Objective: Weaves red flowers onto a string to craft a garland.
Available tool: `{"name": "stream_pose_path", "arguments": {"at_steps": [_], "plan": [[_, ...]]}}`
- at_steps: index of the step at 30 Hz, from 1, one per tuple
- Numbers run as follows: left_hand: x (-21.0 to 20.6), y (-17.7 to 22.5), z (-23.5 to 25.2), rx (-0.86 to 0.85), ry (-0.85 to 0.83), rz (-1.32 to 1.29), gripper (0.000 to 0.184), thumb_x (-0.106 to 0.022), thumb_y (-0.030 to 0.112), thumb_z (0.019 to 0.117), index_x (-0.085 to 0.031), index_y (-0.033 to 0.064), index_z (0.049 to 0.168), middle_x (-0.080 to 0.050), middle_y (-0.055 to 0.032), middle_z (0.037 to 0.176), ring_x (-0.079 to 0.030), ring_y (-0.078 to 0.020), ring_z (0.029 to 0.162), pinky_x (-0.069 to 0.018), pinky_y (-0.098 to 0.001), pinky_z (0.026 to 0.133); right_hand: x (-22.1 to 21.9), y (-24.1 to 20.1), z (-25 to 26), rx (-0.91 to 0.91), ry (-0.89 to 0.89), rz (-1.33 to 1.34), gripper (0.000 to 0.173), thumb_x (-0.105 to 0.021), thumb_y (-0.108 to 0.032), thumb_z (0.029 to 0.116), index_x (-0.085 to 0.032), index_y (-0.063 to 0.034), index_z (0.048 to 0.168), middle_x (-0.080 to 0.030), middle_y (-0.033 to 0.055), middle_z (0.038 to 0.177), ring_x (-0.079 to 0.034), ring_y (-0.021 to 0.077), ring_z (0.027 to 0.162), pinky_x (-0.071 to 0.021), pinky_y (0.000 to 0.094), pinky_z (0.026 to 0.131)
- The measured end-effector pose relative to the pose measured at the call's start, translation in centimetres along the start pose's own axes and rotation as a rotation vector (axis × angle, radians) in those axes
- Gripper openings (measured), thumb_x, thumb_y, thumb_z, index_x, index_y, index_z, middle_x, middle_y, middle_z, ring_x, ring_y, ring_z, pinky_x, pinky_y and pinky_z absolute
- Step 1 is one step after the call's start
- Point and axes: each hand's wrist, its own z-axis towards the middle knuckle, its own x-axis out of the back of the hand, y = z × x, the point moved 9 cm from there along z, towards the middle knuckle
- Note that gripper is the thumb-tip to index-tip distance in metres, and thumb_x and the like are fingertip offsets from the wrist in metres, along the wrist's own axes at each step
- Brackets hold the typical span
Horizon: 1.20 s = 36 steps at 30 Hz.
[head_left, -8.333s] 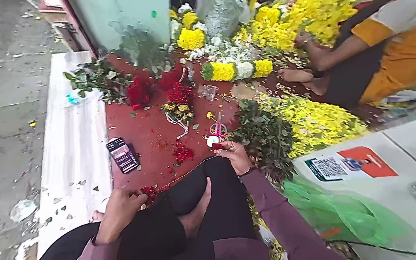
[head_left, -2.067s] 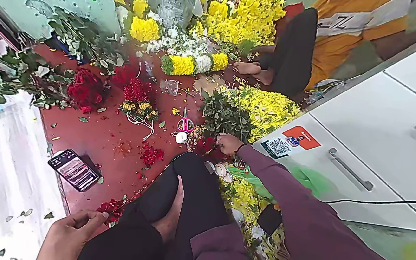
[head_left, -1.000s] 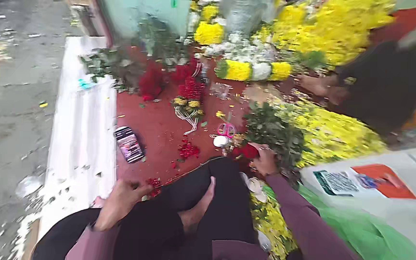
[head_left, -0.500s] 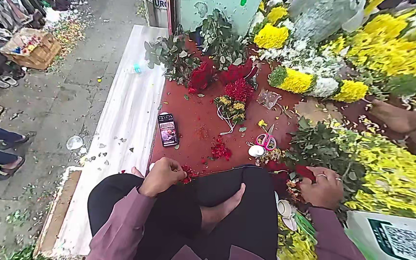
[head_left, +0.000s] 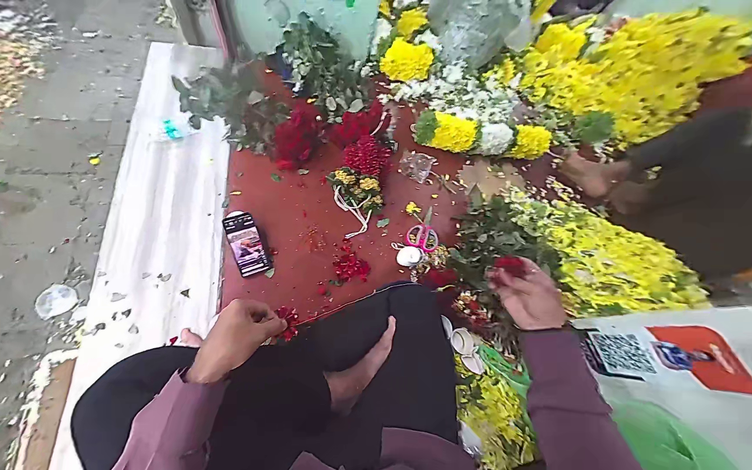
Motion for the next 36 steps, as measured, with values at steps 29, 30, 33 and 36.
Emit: {"name": "stream_pose_path", "arguments": {"at_steps": [29,30,33,36], "plan": [[0.2,-1.4,-0.6,0.081,0.036,0.178,0.018,-0.075,0.042,0.0842,-0.078,0.024,0.082,-0.071,0.0049,0.079,-0.067,-0.0151,0.076,-0.0544,-0.0488,0.072,-38.4,20.9,0.7,0.331,-1.204,-1.562,0.035,-0.08,-0.036,0.0831,-0.074,-0.0181,0.113,-0.066,0.0091,0.124,-0.054,0.0342,0.129,-0.0448,0.0645,0.104],[0.4,-1.4,-0.6,0.081,0.045,0.174,0.018,-0.075,0.041,0.0845,-0.078,0.0237,0.082,-0.072,0.0043,0.08,-0.067,-0.0161,0.077,-0.0541,-0.0494,0.073,-37.2,20.7,2.0,0.277,-1.171,-1.603,0.03,-0.08,-0.033,0.0839,-0.075,-0.016,0.108,-0.068,0.0099,0.122,-0.057,0.0344,0.126,-0.045,0.0644,0.103],[0.6,-1.3,-0.6,0.077,0.064,0.179,0.018,-0.075,0.041,0.0834,-0.078,0.0237,0.081,-0.071,0.0038,0.079,-0.065,-0.0177,0.077,-0.0525,-0.0501,0.072,-33.2,19.3,5.9,0.097,-0.935,-1.753,0.024,-0.081,-0.024,0.0774,-0.077,-0.0142,0.1,-0.069,0.0129,0.121,-0.056,0.0379,0.127,-0.0441,0.0668,0.102],[0.2,-1.0,-0.4,0.083,0.05,0.211,0.018,-0.075,0.043,0.0819,-0.078,0.0253,0.081,-0.071,0.0054,0.081,-0.066,-0.0176,0.082,-0.0526,-0.0495,0.073,-33.3,16.5,7.6,0.119,-0.703,-1.617,0.011,-0.073,-0.025,0.0849,-0.076,-0.0171,0.092,-0.071,0.0071,0.111,-0.062,0.0314,0.118,-0.0486,0.0613,0.096]]}}
